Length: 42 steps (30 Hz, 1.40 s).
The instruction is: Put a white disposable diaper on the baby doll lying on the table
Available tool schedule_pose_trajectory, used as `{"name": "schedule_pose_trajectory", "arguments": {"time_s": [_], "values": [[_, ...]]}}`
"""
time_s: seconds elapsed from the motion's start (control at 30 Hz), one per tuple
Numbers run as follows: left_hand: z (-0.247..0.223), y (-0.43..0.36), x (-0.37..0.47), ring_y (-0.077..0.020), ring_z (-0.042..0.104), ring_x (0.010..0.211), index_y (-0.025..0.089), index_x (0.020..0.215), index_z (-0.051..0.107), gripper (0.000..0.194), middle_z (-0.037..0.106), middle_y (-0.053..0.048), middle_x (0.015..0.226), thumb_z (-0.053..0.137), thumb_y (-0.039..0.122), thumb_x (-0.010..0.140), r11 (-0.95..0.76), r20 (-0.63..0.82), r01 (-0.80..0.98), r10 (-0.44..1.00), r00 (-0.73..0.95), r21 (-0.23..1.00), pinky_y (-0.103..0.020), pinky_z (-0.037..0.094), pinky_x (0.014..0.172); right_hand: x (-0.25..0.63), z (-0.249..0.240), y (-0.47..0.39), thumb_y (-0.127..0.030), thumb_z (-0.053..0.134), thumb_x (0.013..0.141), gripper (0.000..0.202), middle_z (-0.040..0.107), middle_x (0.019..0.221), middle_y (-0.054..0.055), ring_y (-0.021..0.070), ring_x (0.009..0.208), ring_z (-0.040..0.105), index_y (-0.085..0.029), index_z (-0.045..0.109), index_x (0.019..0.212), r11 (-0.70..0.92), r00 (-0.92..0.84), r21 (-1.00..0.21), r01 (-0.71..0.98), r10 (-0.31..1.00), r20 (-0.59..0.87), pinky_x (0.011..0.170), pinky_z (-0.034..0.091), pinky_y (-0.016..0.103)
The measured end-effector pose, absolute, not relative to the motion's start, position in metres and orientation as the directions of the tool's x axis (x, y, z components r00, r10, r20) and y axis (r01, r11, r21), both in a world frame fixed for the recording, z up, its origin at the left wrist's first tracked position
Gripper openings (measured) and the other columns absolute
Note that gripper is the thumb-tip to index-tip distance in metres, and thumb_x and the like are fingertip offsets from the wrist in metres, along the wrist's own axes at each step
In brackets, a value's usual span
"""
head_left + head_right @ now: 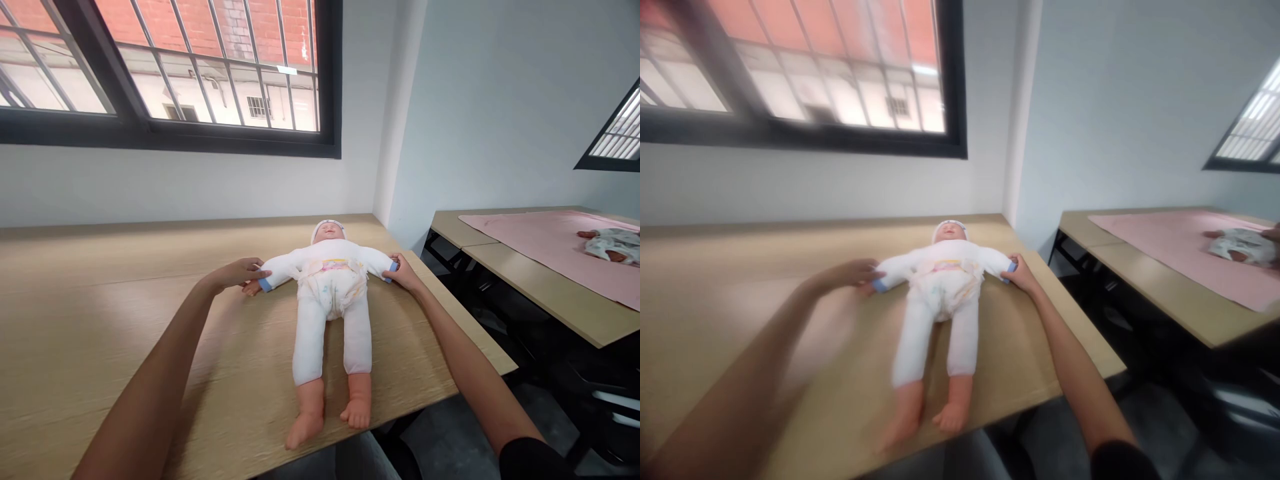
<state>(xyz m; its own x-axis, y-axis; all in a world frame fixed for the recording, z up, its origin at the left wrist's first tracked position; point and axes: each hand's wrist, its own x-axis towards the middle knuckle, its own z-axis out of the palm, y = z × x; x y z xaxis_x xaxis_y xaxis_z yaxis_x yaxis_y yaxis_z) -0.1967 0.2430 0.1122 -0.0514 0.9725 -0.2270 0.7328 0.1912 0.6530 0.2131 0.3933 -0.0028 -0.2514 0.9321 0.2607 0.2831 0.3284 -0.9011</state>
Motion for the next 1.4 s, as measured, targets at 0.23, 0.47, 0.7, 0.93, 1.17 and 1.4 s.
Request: {"name": "schedule_pose_trajectory", "arguments": {"time_s": [0.23, 0.47, 0.7, 0.93, 1.17, 1.4], "values": [[0.1109, 0.2448, -0.1977, -0.0145, 0.048, 0.059, 0.019, 0.063, 0.048, 0.049, 0.049, 0.001, 0.064, 0.066, 0.063, 0.052, 0.162, -0.169, 0.746, 0.983, -0.068, 0.646, -0.026, 0.039, 0.056, 0.2138, -0.0016, 0.3933, -0.032, 0.072, 0.055, 0.057, 0.055, 0.106, 0.004, 0.0209, 0.093, 0.055, -0.021, 0.049, 0.106, 0.332, -0.24, -0.892, 0.307, 0.934, 0.265, 0.077, 0.048, 0.033], [0.1135, 0.2424, -0.1928, -0.0156, 0.05, 0.062, 0.018, 0.065, 0.051, 0.043, 0.051, 0.0, 0.063, 0.064, 0.058, 0.053, 0.105, -0.071, 0.703, 0.994, -0.077, 0.703, -0.026, 0.041, 0.056, 0.2136, 0.0024, 0.3892, -0.031, 0.07, 0.057, 0.053, 0.056, 0.103, 0.003, 0.0199, 0.09, 0.056, -0.021, 0.051, 0.105, 0.352, -0.257, -0.877, 0.327, 0.926, 0.276, 0.074, 0.046, 0.03], [0.1136, 0.242, -0.1909, -0.0162, 0.053, 0.06, 0.019, 0.061, 0.052, 0.038, 0.053, 0.0, 0.06, 0.063, 0.054, 0.053, 0.065, -0.006, 0.69, 0.996, -0.088, 0.721, -0.028, 0.043, 0.057, 0.2133, -0.001, 0.3939, -0.031, 0.069, 0.057, 0.052, 0.057, 0.1, 0.003, 0.0196, 0.087, 0.055, -0.019, 0.052, 0.104, 0.362, -0.269, -0.873, 0.326, 0.921, 0.282, 0.072, 0.046, 0.03], [0.1135, 0.2425, -0.1905, -0.0199, 0.056, 0.062, 0.018, 0.057, 0.055, 0.035, 0.057, 0.0, 0.057, 0.065, 0.051, 0.049, 0.064, 0.09, 0.708, 0.98, -0.178, 0.704, -0.029, 0.044, 0.059, 0.2137, -0.0019, 0.3948, -0.03, 0.07, 0.056, 0.051, 0.057, 0.101, 0.003, 0.0194, 0.087, 0.055, -0.019, 0.053, 0.102, 0.373, -0.276, -0.874, 0.311, 0.916, 0.293, 0.073, 0.046, 0.029], [0.1137, 0.2413, -0.1929, -0.0242, 0.063, 0.07, 0.018, 0.065, 0.062, 0.037, 0.066, -0.003, 0.065, 0.069, 0.048, 0.044, 0.085, 0.05, 0.563, 0.974, -0.22, 0.822, -0.033, 0.051, 0.065, 0.2133, -0.0007, 0.3941, -0.028, 0.069, 0.056, 0.048, 0.059, 0.101, 0.004, 0.0192, 0.087, 0.056, -0.018, 0.054, 0.101, 0.357, -0.285, -0.886, 0.295, 0.918, 0.275, 0.075, 0.046, 0.03], [0.1185, 0.235, -0.1916, -0.0233, 0.064, 0.071, 0.019, 0.07, 0.063, 0.034, 0.066, -0.003, 0.067, 0.072, 0.038, 0.043, 0.108, 0.001, 0.449, 0.972, -0.235, 0.887, -0.035, 0.053, 0.065, 0.2157, -0.0043, 0.3991, -0.039, 0.074, 0.057, 0.055, 0.062, 0.106, 0.006, 0.0218, 0.093, 0.059, -0.019, 0.056, 0.105, 0.29, -0.241, -0.922, 0.257, 0.943, 0.23, 0.077, 0.049, 0.032]]}}
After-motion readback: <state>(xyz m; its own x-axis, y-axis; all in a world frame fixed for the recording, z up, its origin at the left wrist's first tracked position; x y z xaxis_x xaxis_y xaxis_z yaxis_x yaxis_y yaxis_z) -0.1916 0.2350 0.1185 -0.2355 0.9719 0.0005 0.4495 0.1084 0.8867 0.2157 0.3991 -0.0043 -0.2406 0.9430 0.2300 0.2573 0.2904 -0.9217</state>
